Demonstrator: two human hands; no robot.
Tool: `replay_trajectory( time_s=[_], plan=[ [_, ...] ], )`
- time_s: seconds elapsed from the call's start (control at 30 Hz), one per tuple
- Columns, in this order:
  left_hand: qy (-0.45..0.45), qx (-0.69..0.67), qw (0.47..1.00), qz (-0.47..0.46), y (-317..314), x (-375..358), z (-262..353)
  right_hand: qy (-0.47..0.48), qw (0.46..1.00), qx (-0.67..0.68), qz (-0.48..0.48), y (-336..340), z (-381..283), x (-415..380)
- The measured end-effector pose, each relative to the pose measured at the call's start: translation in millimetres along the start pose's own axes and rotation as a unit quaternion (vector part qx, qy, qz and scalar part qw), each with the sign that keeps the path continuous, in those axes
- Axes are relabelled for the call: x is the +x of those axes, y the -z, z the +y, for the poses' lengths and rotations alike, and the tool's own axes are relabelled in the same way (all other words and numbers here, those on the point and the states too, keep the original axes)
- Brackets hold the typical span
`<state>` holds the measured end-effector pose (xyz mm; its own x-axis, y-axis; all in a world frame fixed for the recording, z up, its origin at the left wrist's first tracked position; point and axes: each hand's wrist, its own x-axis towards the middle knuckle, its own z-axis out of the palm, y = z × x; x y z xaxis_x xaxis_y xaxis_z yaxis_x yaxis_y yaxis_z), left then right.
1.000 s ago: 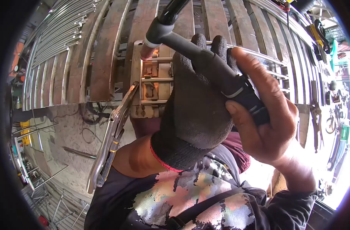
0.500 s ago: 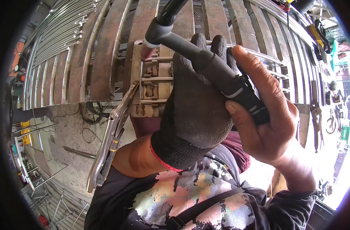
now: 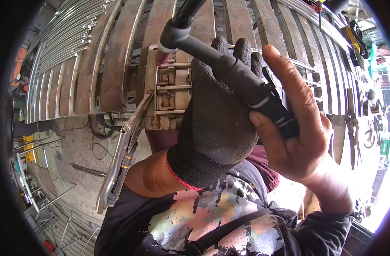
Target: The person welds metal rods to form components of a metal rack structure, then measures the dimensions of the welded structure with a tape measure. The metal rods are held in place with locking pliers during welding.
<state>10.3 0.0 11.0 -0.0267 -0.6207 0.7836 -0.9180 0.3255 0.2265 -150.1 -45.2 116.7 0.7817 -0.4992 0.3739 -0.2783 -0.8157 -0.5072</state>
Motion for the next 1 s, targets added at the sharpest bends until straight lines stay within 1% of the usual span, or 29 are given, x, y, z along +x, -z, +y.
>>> replay_trajectory(
  time_s=[0.1,0.13,0.2,0.33,0.4,0.43,0.5,0.53,0.6,0.63,0.7,0.8,0.87,0.93,0.97,1.0],
  plan=[
    [-0.007,0.006,0.999,0.037,-7.0,-0.4,-0.3,0.001,1.0,-0.017,-0.015,2.0,0.5,-1.6],
    [-0.005,0.01,0.999,0.038,-11.0,-1.3,-0.3,-0.004,0.999,-0.025,-0.024,4.2,-1.0,-0.7],
    [0.004,0.03,1.0,0.008,-12.7,-1.4,-0.5,-0.01,0.999,-0.035,-0.035,6.6,-3.8,0.6],
    [0.04,0.023,0.987,-0.157,37.3,24.3,13.9,-0.011,0.999,-0.038,-0.033,5.8,-5.8,2.1],
    [0.036,-0.001,0.994,-0.102,24.4,19.9,10.6,-0.009,0.999,-0.039,-0.031,5.3,-5.9,2.1],
    [0.023,-0.022,0.999,-0.006,-7.9,7.7,2.1,-0.008,0.999,-0.042,-0.031,5.3,-6.2,2.2],
    [0.009,-0.036,0.997,0.065,-17.8,5.9,-4.2,-0.007,0.998,-0.052,-0.036,5.9,-7.5,3.0],
    [0.009,-0.029,0.999,0.039,-14.1,4.1,-5.4,-0.007,0.997,-0.06,-0.039,6.9,-9.0,4.1],
    [0.028,-0.024,0.998,-0.047,3.2,6.5,-0.4,-0.009,0.996,-0.071,-0.048,9.0,-11.9,5.5],
    [0.047,-0.026,0.993,-0.106,25.6,17.4,8.4,-0.011,0.996,-0.074,-0.052,10.0,-13.6,5.7],
    [0.091,-0.065,0.981,-0.157,37.5,22.9,13.5,-0.017,0.995,-0.069,-0.067,11.9,-15.8,7.4],
    [0.163,-0.173,0.962,-0.134,37.2,22.0,14.0,-0.025,0.995,-0.052,-0.087,13.4,-16.1,9.1],
    [0.209,-0.244,0.94,-0.117,36.6,21.2,14.4,-0.021,0.996,-0.051,-0.076,12.3,-14.6,7.8],
    [0.176,-0.214,0.96,-0.048,25.8,17.6,11.7,-0.008,0.998,-0.051,-0.036,6.5,-10.0,4.5],
    [0.118,-0.147,0.982,0.013,3.3,11.3,5.5,-0.003,0.998,-0.052,-0.024,5.0,-8.4,3.2],
    [0.059,-0.078,0.992,0.074,-19.1,5.1,-0.7,0.002,0.999,-0.053,-0.013,3.5,-6.9,1.8]
  ],
)
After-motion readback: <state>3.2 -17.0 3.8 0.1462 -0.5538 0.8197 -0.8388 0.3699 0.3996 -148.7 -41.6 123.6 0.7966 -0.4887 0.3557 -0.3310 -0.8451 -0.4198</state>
